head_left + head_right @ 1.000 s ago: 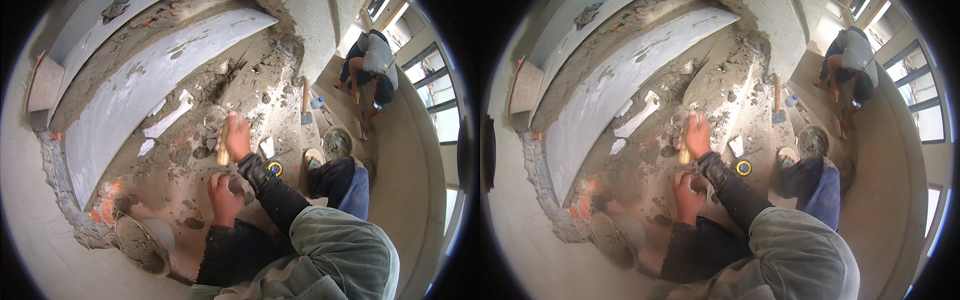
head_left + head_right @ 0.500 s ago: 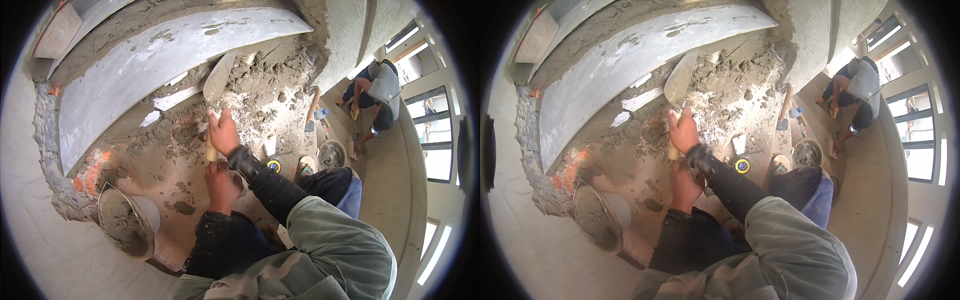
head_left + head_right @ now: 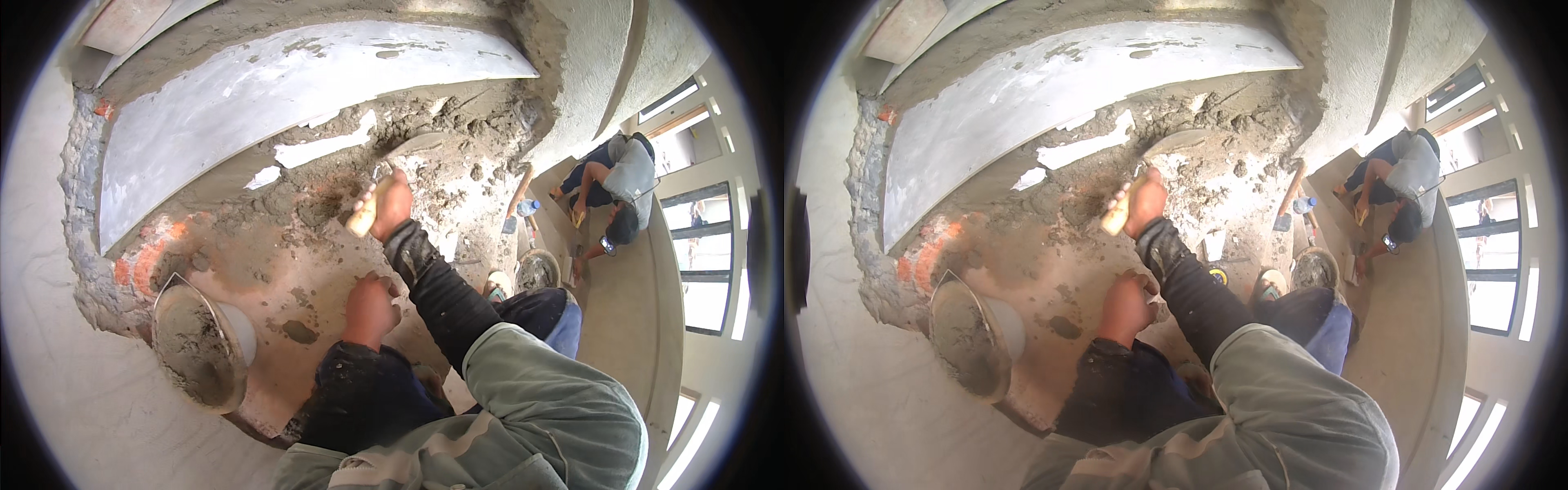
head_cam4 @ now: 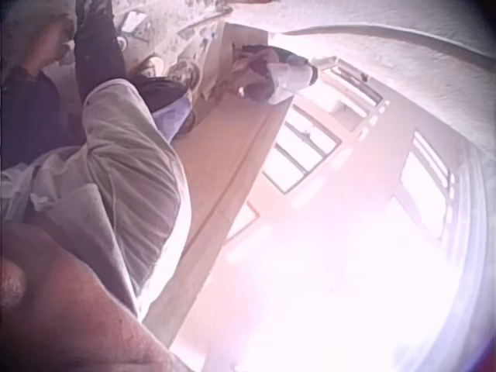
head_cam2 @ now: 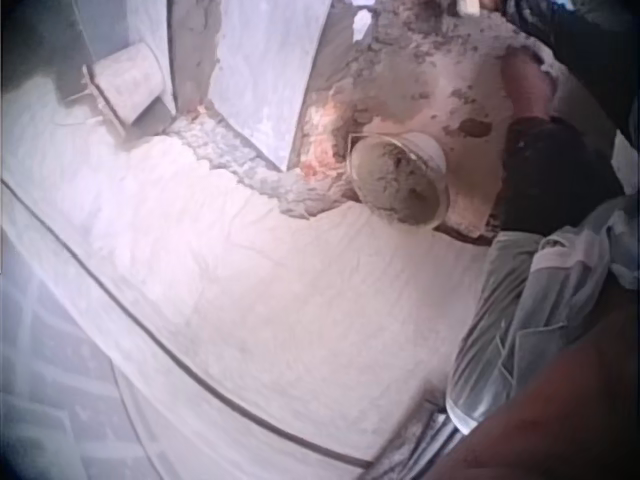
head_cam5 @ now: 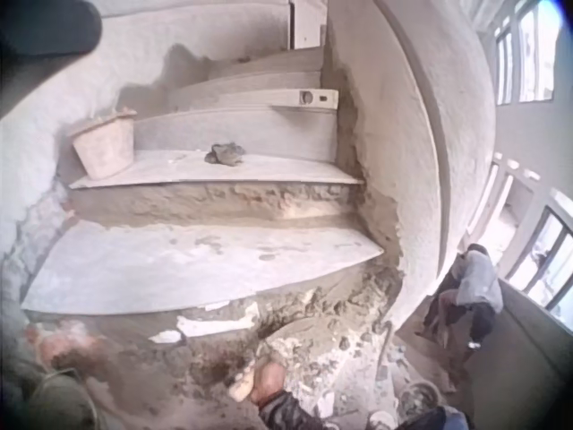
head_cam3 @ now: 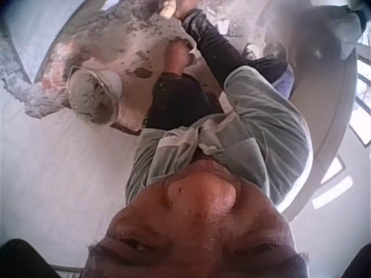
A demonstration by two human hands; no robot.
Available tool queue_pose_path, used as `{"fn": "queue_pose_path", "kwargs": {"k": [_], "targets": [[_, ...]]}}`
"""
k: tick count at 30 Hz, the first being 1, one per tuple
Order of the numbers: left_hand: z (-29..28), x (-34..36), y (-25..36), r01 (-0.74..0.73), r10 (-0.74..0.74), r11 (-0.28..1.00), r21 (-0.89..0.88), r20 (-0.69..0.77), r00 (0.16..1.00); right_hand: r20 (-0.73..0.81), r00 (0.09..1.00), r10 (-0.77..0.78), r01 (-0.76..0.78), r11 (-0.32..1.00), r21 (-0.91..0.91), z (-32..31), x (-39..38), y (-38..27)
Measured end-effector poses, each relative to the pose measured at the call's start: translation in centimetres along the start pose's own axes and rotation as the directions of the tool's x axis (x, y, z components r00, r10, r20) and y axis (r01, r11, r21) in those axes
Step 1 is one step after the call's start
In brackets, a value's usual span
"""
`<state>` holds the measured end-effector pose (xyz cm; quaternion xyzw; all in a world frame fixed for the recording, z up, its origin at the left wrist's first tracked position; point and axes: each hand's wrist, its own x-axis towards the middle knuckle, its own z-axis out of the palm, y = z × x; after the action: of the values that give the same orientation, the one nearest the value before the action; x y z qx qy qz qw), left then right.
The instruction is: The person installs tiles on a concrete staircase by applying mortar with a trowel, placing tiles, leveling them with a spirit level, and tapping them into place with a rubber mallet.
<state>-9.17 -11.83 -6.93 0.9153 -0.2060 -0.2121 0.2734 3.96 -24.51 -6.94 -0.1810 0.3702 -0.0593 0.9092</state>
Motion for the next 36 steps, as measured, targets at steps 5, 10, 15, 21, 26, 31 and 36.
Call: {"fn": "queue_pose_path", "kwargs": {"k": [5, 10, 15, 21, 26, 31, 36], "targets": [[-0.2, -0.4, 0.5, 0.012, -0.013, 0.999, -0.031, -0.035, 0.999, 0.137, 0.991, -0.008, -0.024, 0.972, 0.234, 4.6, 0.5, -1.4], [0.0, -0.3, 0.5, -0.025, 0.024, 1.0, -0.015, -0.077, 0.997, 0.174, 0.983, 0.061, -0.068, 0.997, 0.037, 6.7, -3.0, -1.4], [2.2, 0.5, -0.7, 0.059, -0.067, 0.994, -0.095, -0.086, 0.994, 0.167, 0.981, 0.098, -0.087, 0.994, -0.073, 7.2, -5.1, 0.0], [1.1, 1.0, 0.1, 0.127, -0.13, 0.991, 0.033, 0.109, 0.985, 0.059, 0.987, 0.153, -0.086, 0.791, -0.606, 1.0, -9.5, -1.4], [-0.2, 0.5, 0.2, -0.004, 0.005, 1.0, 0.006, -0.11, 0.994, 0.19, 0.976, -0.111, 0.22, 0.443, -0.869, -10.2, -11.6, -7.7], [-0.8, 0.5, -0.4, 0.049, -0.06, 0.998, -0.043, -0.312, 0.948, 0.419, 0.843, -0.336, 0.356, -0.234, -0.905, -13.8, -13.5, -13.4], [-2.0, 1.2, -0.2, 0.006, -0.077, 0.993, -0.116, -0.611, 0.788, 0.626, 0.78, -0.022, 0.559, -0.427, -0.711, -21.1, -15.2, -13.6]]}}
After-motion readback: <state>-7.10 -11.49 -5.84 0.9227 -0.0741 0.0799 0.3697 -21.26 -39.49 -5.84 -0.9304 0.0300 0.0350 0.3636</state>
